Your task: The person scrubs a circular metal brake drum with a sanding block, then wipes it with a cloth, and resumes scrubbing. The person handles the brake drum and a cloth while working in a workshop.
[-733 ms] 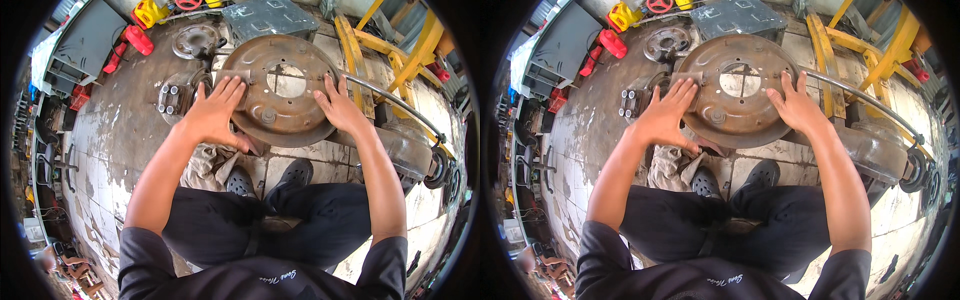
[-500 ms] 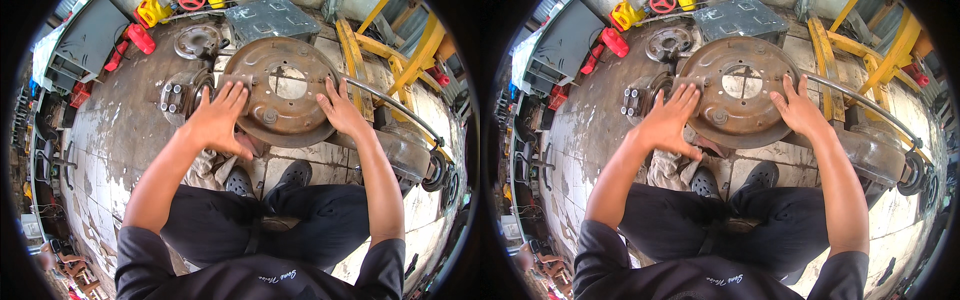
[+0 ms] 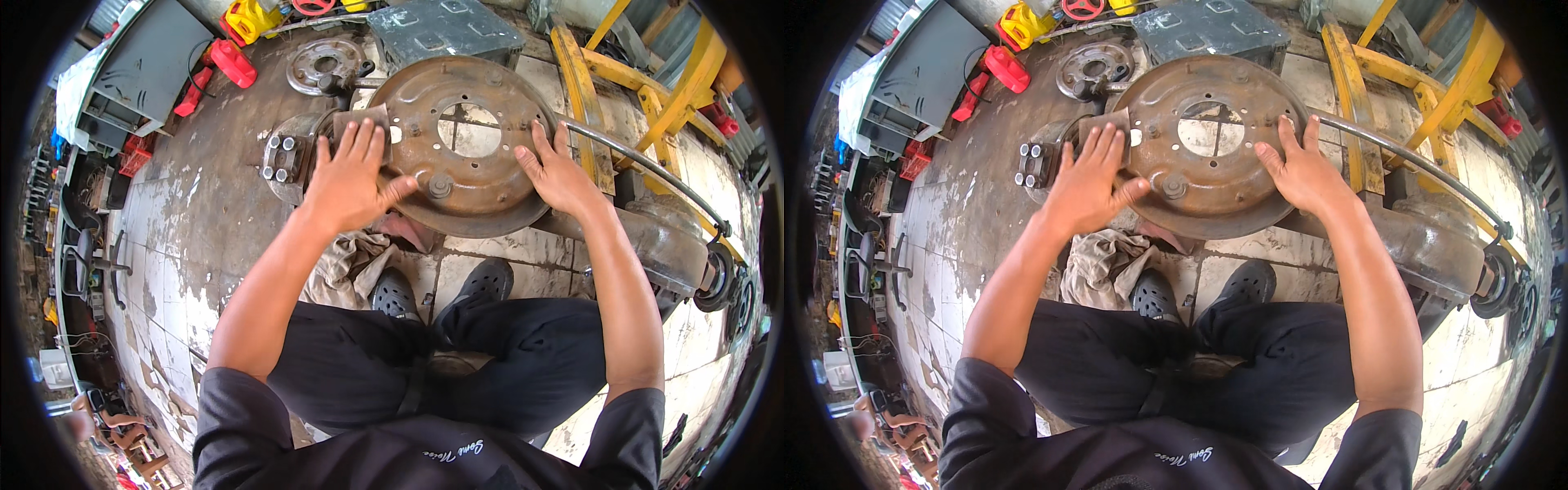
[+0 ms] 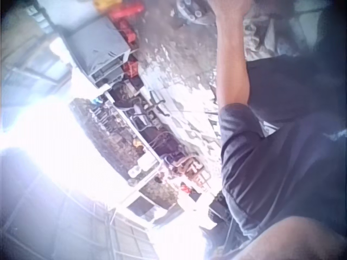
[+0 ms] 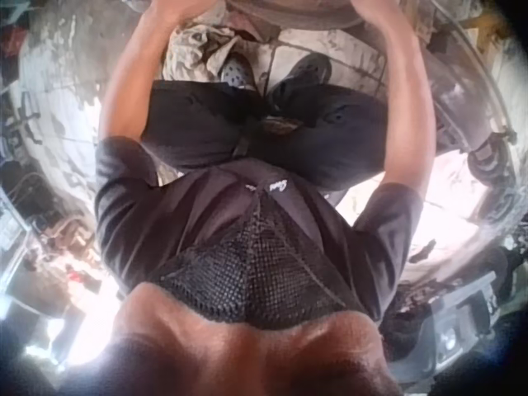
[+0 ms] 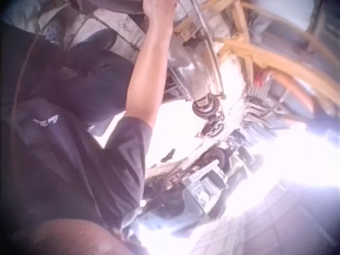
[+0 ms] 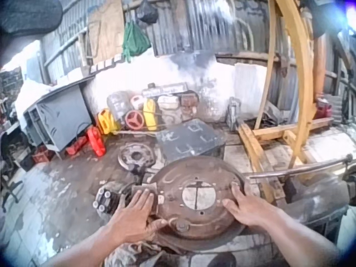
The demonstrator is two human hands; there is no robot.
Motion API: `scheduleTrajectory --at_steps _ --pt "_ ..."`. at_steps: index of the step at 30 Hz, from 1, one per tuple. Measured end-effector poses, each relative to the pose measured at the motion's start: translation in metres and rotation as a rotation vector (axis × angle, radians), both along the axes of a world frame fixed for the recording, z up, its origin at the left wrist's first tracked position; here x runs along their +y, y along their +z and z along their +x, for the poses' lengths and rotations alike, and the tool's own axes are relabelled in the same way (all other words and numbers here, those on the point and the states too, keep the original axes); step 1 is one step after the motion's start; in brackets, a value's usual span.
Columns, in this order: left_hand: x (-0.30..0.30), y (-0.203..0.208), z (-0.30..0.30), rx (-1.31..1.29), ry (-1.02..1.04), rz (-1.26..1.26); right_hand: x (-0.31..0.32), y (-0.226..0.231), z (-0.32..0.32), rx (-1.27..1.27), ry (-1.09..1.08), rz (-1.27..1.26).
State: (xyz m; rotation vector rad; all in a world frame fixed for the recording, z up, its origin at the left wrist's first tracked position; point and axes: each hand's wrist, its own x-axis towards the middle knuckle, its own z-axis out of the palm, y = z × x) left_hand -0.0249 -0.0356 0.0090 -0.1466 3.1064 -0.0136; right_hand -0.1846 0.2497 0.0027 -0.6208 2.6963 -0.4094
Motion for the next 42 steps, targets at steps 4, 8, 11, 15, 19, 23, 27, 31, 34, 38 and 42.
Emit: scheduleTrajectory --at_steps 4,8,11,15,19,23,27,31,34,38,42 --pt "0.019 -0.001 0.010 -0.010 -0.121 -0.020 0.005 0.000 -0.004 0.011 -0.013 0.006" --pt "0.007 -0.003 -0.006 0.036 -0.016 -0.077 0.001 0.005 -0.001 -0.021 -0.015 0.011" --pt "0.031 -0.003 0.015 -0.014 -0.114 -0.071 0.004 0.003 -0.002 -0.016 -0.012 0.008" --pt "0.010 -0.001 -0.001 0.036 -0.012 -0.050 0.002 0.000 0.000 0.003 0.000 -0.005" --pt "0.031 -0.009 0.022 0.045 -0.128 -0.004 0.004 0.000 -0.001 0.006 0.003 0.009" --pt "0.025 -0.001 0.011 0.057 -0.124 0.044 0.000 0.004 0.000 0.006 -0.009 0.018" --pt "0.041 0.001 0.028 0.017 -0.234 0.107 0.004 0.000 -0.004 0.015 -0.006 0.035" --pt "0.046 0.001 0.028 0.031 -0.293 0.208 0.002 0.001 -0.003 0.000 -0.014 0.042" --pt "0.036 -0.005 0.010 0.107 -0.372 0.244 0.000 0.000 -0.002 0.019 -0.023 0.048" --pt "0.011 -0.005 -0.020 0.051 -0.498 0.367 0.001 -0.001 -0.002 0.019 -0.003 0.030" --pt "-0.011 -0.009 -0.004 0.007 -0.644 0.435 0.010 -0.002 -0.005 0.025 -0.010 0.004"
